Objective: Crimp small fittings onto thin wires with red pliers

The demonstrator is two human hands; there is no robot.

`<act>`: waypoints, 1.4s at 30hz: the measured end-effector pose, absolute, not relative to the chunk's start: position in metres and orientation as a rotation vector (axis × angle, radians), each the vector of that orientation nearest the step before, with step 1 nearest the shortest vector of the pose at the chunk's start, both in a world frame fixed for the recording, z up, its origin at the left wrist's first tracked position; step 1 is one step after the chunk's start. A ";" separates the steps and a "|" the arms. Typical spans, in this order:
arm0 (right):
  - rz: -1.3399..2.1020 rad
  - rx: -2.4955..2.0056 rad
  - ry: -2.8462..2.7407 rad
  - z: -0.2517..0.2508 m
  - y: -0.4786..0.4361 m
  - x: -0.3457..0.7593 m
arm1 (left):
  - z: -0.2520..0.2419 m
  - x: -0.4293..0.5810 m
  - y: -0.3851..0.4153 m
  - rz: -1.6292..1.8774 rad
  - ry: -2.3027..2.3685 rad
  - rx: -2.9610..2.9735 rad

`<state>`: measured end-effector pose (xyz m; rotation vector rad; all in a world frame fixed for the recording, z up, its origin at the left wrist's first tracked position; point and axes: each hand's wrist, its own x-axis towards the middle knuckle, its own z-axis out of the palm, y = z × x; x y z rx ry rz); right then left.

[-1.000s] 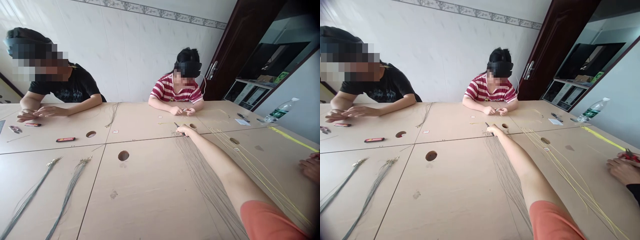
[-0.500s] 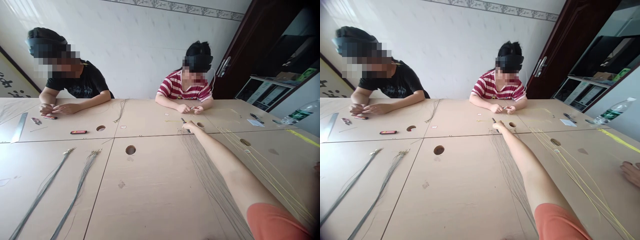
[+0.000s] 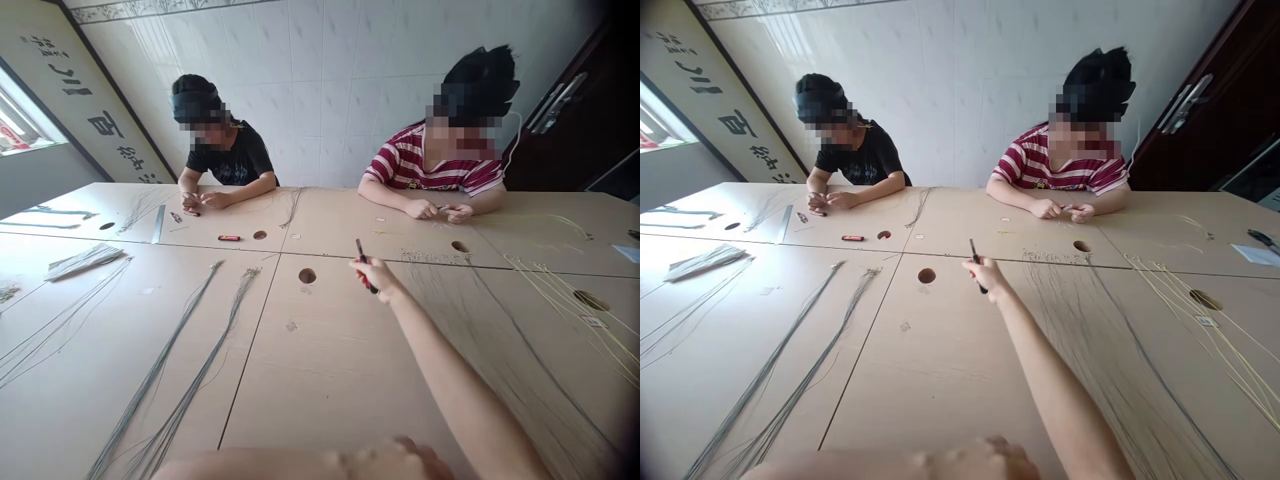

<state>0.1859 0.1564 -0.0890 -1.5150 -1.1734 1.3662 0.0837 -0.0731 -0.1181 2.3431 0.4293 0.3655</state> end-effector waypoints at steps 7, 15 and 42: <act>1.632 -1.131 -1.012 -0.129 0.105 0.162 | -0.060 -0.096 0.072 0.651 1.841 1.783; 1.646 -0.871 -0.810 -0.141 0.089 0.166 | -0.073 -0.184 0.167 0.525 2.280 1.229; 1.687 -0.765 -0.648 -0.144 0.087 0.172 | -0.108 -0.221 0.151 0.660 2.444 1.339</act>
